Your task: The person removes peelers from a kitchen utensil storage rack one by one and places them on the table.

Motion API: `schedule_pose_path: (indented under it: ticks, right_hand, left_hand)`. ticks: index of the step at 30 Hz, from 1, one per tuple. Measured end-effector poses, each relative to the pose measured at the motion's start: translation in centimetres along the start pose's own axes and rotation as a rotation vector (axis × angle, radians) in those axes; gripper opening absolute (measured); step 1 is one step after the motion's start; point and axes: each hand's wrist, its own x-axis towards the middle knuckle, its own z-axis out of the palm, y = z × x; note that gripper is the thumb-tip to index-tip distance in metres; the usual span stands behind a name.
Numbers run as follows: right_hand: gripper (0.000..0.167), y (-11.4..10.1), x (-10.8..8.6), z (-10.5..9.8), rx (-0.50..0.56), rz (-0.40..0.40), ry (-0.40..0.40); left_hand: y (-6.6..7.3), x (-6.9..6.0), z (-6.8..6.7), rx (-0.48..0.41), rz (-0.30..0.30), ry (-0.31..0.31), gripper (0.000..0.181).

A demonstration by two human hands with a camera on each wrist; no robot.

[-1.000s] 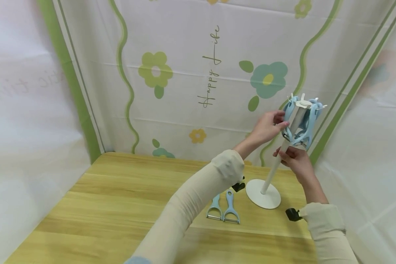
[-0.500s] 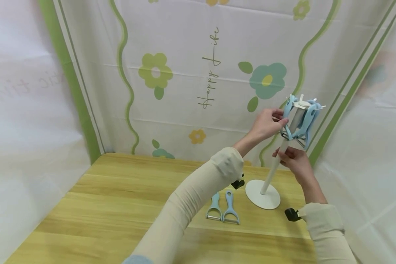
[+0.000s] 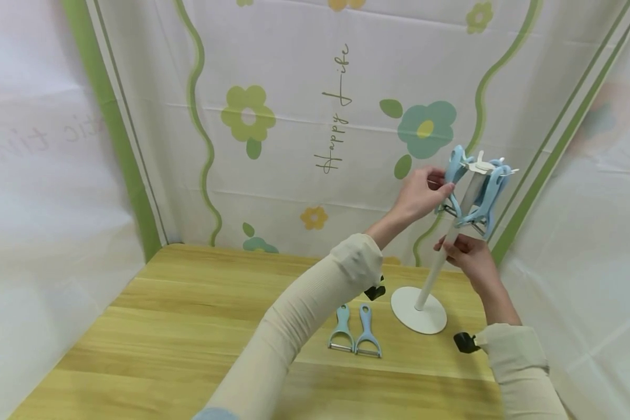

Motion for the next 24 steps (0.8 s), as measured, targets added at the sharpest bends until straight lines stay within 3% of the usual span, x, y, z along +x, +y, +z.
schedule_pose_path:
  ticks: [10,17,20,24]
  right_hand:
    - [0.04,-0.1,-0.1,0.0,-0.02,-0.019,-0.003]
    - [0.04,-0.1,-0.2,0.0,0.001,-0.02,-0.006]
    - [0.04,0.0,-0.2,0.1,0.012,-0.013,-0.003]
    - [0.04,0.2,-0.1,0.1,-0.001,-0.015,0.0]
  left_hand:
    - [-1.5,-1.3,-1.4,-0.055,0.022,-0.015,0.027]
    - [-3.2,-2.2,-2.2,-0.115,0.025,-0.095,0.027]
    - [-3.8,-2.6,-2.2,-0.113,0.031,-0.137,0.024]
    - [-4.4,-3.4,-2.4,-0.088,0.038,-0.15,0.021]
